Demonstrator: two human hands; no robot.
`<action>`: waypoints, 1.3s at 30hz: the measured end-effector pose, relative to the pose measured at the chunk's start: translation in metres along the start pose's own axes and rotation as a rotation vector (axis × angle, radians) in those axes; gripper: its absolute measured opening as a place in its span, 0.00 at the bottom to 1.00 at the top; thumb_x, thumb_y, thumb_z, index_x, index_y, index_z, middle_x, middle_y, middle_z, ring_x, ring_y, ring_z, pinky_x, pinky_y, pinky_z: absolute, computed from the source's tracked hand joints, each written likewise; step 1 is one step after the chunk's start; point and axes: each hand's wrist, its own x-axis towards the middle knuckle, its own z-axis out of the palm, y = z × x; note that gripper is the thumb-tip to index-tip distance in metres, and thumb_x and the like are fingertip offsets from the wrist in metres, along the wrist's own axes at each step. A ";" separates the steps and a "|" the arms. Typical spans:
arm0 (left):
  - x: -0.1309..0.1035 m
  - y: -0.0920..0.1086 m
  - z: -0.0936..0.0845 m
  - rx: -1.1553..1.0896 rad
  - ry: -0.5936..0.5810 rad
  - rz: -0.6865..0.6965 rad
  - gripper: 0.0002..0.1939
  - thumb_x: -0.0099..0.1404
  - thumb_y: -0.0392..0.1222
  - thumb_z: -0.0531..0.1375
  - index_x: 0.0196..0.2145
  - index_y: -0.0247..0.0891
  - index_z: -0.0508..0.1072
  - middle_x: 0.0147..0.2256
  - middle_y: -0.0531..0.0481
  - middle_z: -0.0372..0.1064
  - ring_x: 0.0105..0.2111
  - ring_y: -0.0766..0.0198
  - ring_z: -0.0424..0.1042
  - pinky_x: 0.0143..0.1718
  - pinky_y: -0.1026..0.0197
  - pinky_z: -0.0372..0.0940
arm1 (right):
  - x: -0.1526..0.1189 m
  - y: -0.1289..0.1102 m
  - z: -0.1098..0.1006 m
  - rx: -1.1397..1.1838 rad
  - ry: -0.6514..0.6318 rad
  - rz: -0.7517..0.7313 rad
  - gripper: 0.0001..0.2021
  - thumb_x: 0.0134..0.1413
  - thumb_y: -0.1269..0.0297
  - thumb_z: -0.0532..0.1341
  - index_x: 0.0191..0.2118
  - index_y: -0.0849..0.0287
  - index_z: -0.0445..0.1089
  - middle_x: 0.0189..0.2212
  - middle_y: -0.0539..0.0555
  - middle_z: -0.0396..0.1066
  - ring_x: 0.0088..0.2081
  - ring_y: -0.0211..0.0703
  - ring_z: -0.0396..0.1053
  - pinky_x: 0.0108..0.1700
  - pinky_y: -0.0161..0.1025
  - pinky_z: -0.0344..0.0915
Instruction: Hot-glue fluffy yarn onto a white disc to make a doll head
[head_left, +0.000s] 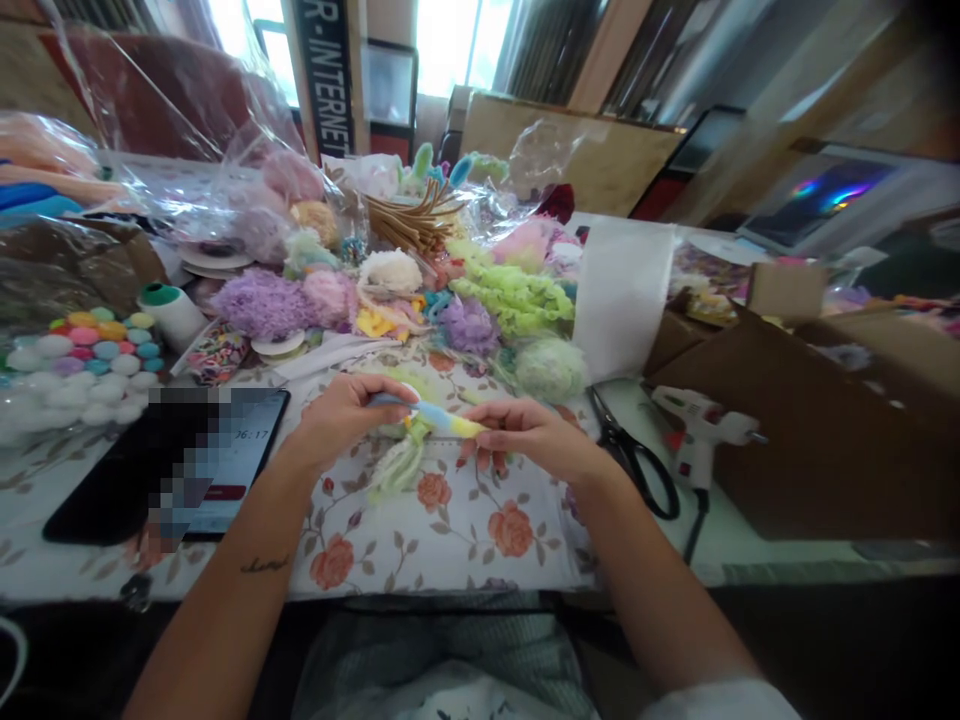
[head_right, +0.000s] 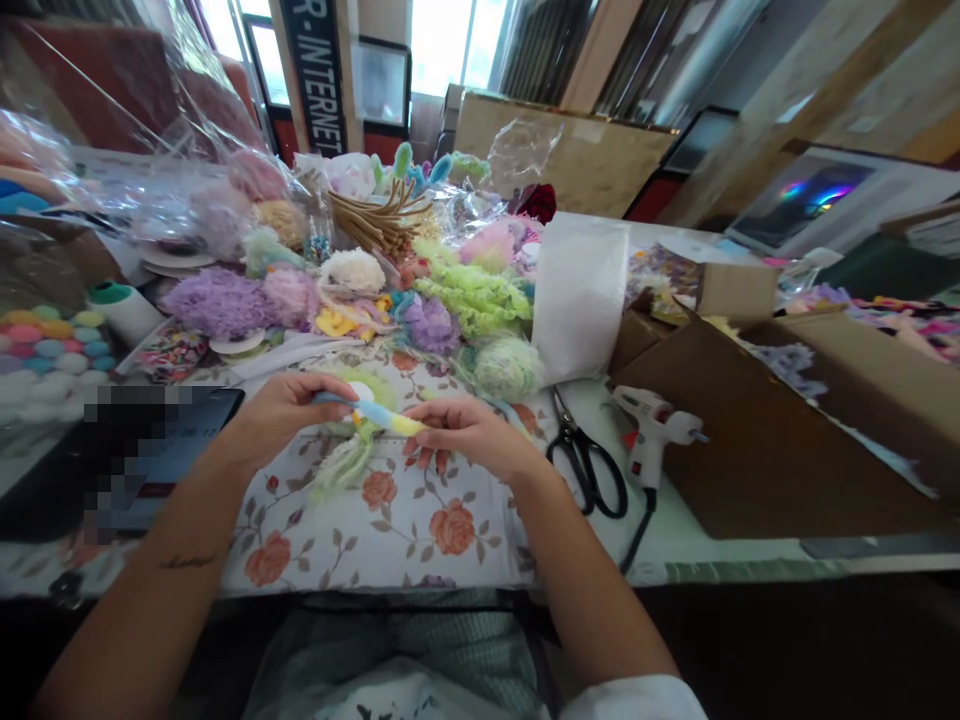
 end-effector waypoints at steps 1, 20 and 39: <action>0.000 0.001 0.001 -0.005 0.031 0.037 0.10 0.49 0.40 0.70 0.32 0.40 0.81 0.34 0.48 0.76 0.36 0.61 0.72 0.36 0.61 0.66 | 0.000 -0.001 0.001 0.002 0.003 -0.003 0.16 0.55 0.59 0.66 0.48 0.59 0.74 0.34 0.53 0.78 0.28 0.35 0.72 0.26 0.30 0.65; 0.009 -0.009 0.018 0.050 0.400 0.330 0.17 0.60 0.32 0.57 0.47 0.37 0.75 0.49 0.43 0.74 0.49 0.60 0.72 0.49 0.60 0.67 | 0.019 0.013 -0.003 -0.149 0.779 -0.119 0.18 0.46 0.51 0.69 0.37 0.60 0.74 0.26 0.53 0.75 0.22 0.38 0.68 0.22 0.35 0.64; -0.010 0.006 0.032 0.380 0.302 0.486 0.11 0.69 0.42 0.55 0.30 0.39 0.72 0.36 0.47 0.74 0.39 0.60 0.71 0.43 0.59 0.64 | 0.019 0.033 0.006 -1.185 1.081 -0.516 0.07 0.60 0.63 0.58 0.33 0.58 0.72 0.33 0.57 0.78 0.36 0.48 0.76 0.43 0.44 0.70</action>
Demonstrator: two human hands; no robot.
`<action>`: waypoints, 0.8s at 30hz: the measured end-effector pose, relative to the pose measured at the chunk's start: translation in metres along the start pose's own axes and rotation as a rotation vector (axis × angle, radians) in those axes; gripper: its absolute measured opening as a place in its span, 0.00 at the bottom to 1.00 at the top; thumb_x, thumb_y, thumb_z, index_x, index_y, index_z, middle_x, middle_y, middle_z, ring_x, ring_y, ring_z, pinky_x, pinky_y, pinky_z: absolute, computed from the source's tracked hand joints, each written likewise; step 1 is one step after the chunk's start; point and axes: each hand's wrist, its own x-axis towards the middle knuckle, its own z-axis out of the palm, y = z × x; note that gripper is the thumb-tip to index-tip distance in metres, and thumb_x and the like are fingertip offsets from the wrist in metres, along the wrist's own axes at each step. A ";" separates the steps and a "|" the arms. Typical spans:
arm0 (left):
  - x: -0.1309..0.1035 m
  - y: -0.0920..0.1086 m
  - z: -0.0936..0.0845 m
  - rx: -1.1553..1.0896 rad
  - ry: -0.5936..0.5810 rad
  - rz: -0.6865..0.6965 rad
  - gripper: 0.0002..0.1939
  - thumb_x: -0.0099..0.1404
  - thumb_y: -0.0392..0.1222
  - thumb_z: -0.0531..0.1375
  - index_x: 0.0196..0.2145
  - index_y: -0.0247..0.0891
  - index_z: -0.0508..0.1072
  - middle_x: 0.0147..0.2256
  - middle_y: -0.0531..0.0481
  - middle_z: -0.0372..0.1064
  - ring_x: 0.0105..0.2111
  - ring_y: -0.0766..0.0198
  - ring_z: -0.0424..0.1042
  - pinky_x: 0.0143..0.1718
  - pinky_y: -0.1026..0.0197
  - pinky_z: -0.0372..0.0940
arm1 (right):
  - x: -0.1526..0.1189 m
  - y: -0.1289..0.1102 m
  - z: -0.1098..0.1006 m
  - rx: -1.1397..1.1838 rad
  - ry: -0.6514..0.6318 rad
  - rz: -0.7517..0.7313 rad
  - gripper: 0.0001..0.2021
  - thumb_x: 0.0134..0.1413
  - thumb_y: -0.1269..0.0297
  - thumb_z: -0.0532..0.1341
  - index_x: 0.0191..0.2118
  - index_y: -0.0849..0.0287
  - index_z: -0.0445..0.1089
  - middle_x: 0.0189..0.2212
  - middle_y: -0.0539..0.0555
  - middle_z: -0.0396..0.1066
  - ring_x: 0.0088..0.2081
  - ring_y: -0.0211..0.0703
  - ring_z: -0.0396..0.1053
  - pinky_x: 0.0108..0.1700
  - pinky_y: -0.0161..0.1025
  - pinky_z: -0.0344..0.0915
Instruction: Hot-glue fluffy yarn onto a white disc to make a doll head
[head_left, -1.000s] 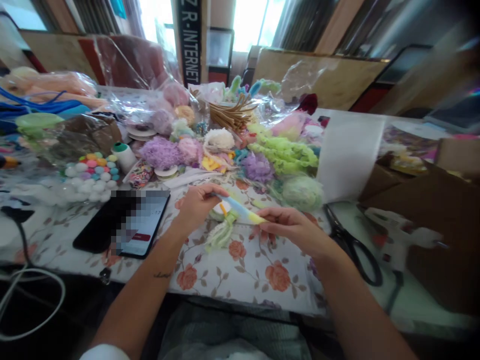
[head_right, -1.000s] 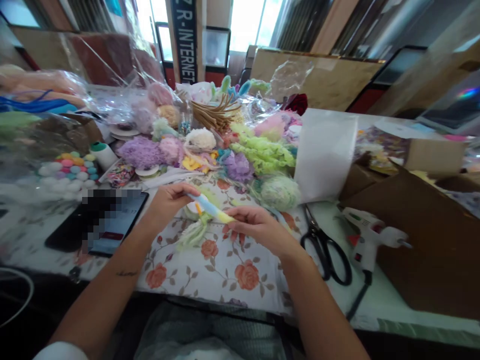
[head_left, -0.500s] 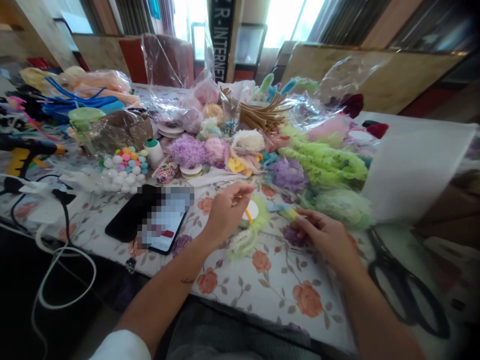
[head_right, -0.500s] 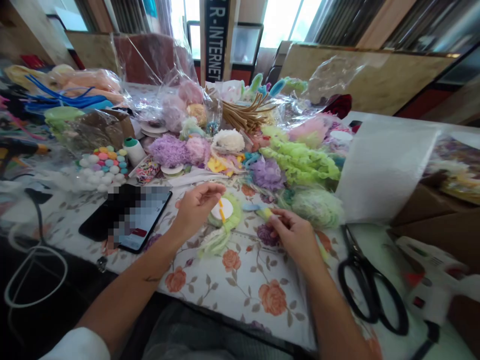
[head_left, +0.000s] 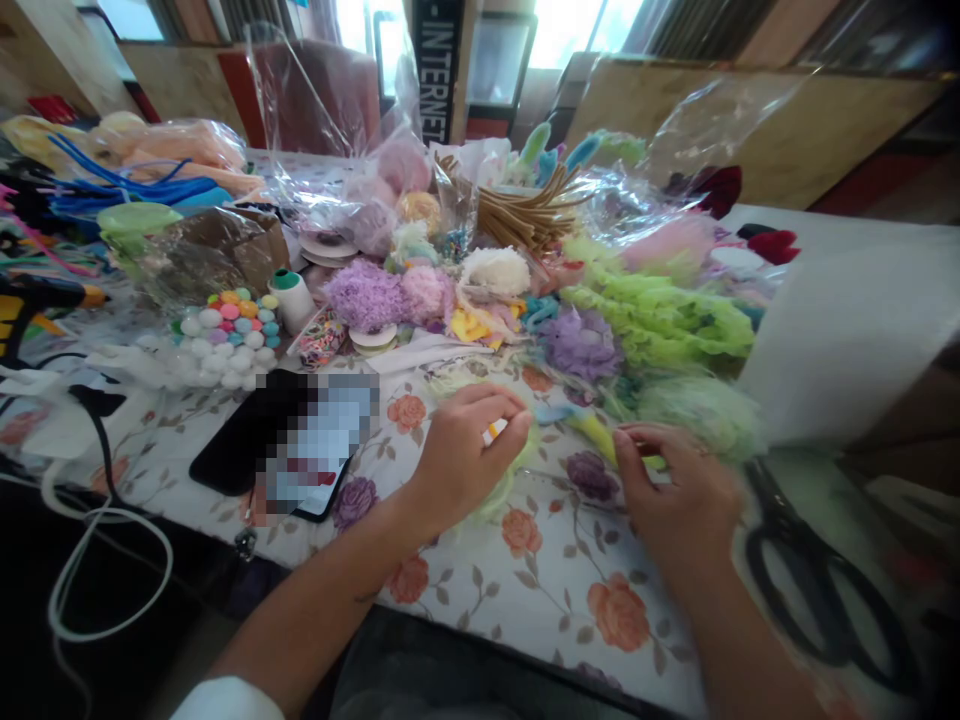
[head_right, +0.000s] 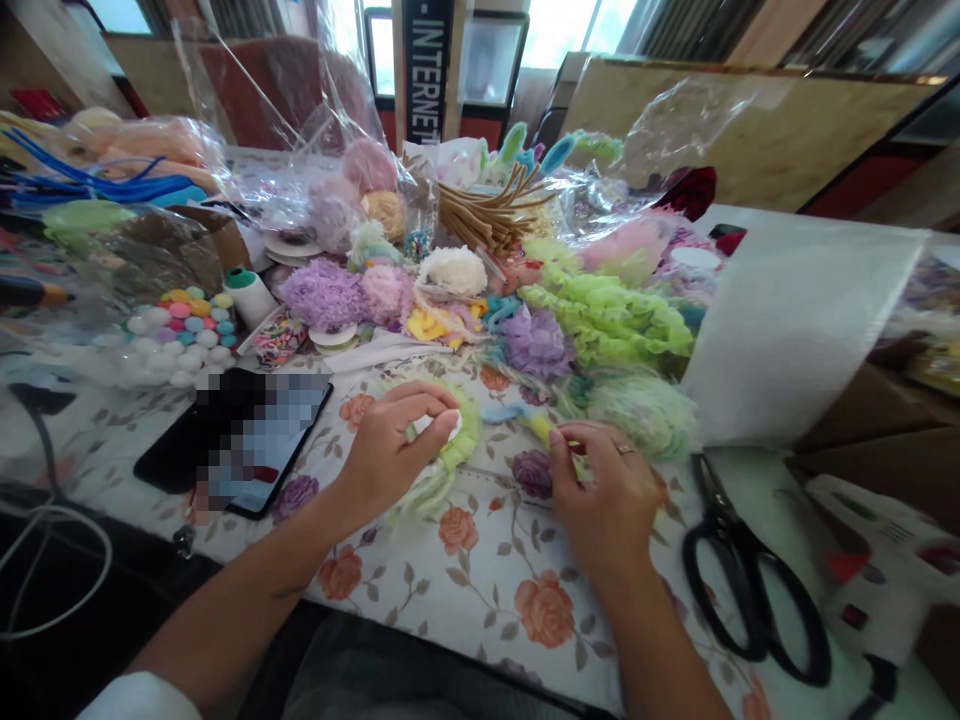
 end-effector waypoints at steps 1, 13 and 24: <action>-0.001 -0.001 0.001 0.001 0.011 0.021 0.09 0.68 0.41 0.55 0.33 0.39 0.73 0.38 0.46 0.74 0.40 0.60 0.72 0.44 0.59 0.64 | -0.001 0.000 0.001 0.007 -0.014 -0.022 0.07 0.60 0.64 0.58 0.35 0.58 0.73 0.33 0.57 0.78 0.35 0.47 0.76 0.42 0.43 0.70; -0.016 0.023 -0.003 0.143 -0.010 0.207 0.13 0.70 0.41 0.50 0.27 0.40 0.64 0.30 0.46 0.70 0.35 0.61 0.69 0.42 0.58 0.64 | -0.008 -0.005 0.004 0.125 -0.171 0.055 0.10 0.60 0.63 0.56 0.38 0.57 0.74 0.35 0.57 0.78 0.29 0.45 0.73 0.37 0.43 0.68; -0.221 0.011 -0.159 0.789 0.176 -0.208 0.09 0.65 0.37 0.52 0.27 0.42 0.67 0.26 0.49 0.70 0.28 0.61 0.71 0.35 0.60 0.67 | -0.018 -0.011 0.001 0.137 -0.158 -0.140 0.10 0.60 0.63 0.58 0.40 0.60 0.76 0.34 0.59 0.79 0.30 0.47 0.74 0.32 0.39 0.66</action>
